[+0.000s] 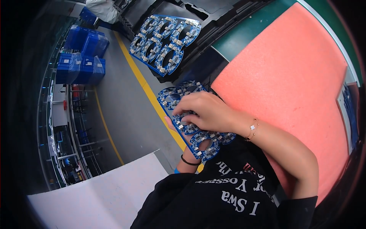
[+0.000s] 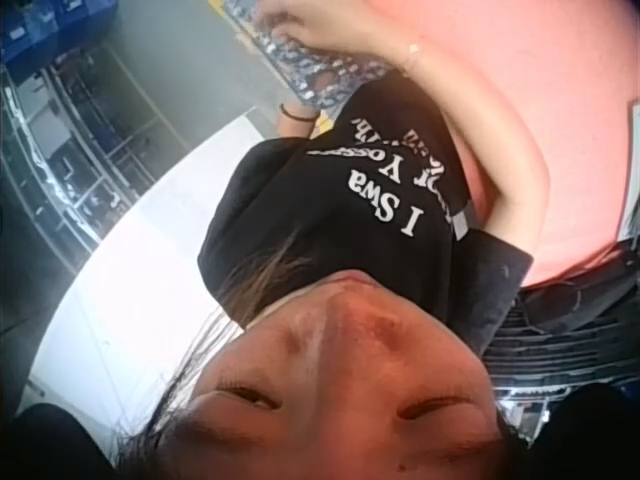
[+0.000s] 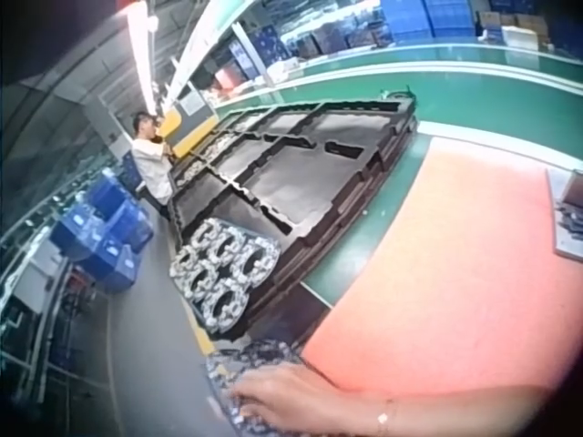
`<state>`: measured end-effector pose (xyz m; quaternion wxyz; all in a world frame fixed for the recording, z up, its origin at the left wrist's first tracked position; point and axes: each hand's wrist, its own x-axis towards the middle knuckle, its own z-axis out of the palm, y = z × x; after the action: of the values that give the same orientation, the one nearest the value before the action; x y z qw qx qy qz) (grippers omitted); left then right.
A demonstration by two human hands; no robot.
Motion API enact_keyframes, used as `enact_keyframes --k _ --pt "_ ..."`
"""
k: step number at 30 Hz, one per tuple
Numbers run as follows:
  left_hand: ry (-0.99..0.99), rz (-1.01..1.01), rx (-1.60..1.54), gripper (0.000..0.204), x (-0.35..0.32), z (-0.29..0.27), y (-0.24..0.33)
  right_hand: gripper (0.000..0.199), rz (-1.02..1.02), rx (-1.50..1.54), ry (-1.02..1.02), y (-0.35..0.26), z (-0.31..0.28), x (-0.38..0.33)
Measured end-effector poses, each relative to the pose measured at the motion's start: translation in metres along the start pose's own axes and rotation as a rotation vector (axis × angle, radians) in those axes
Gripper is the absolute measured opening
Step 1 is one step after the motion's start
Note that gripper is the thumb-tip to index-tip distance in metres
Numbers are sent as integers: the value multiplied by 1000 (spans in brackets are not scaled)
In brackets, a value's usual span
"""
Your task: The person is inspecting and organizing circular circuit board panels on an assembly line.
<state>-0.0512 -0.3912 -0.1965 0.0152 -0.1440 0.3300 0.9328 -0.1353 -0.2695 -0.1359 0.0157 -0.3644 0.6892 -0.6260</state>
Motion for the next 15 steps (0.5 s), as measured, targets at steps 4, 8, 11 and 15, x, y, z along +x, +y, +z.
enact_keyframes --k 4,8,11,15 --pt "-18 -10 -23 68 10 -6 0 7 46 -82 -75 0 -4 -4" --pt "-33 -13 -38 68 12 -11 4 7 77 -40 -56 0 -5 -2" --pt "-40 -12 -52 69 11 -18 4 6 100 3 -25 -1 -5 -2" --pt "-57 -19 -71 69 17 -22 5 6 29 -42 -53 -2 -5 -5"
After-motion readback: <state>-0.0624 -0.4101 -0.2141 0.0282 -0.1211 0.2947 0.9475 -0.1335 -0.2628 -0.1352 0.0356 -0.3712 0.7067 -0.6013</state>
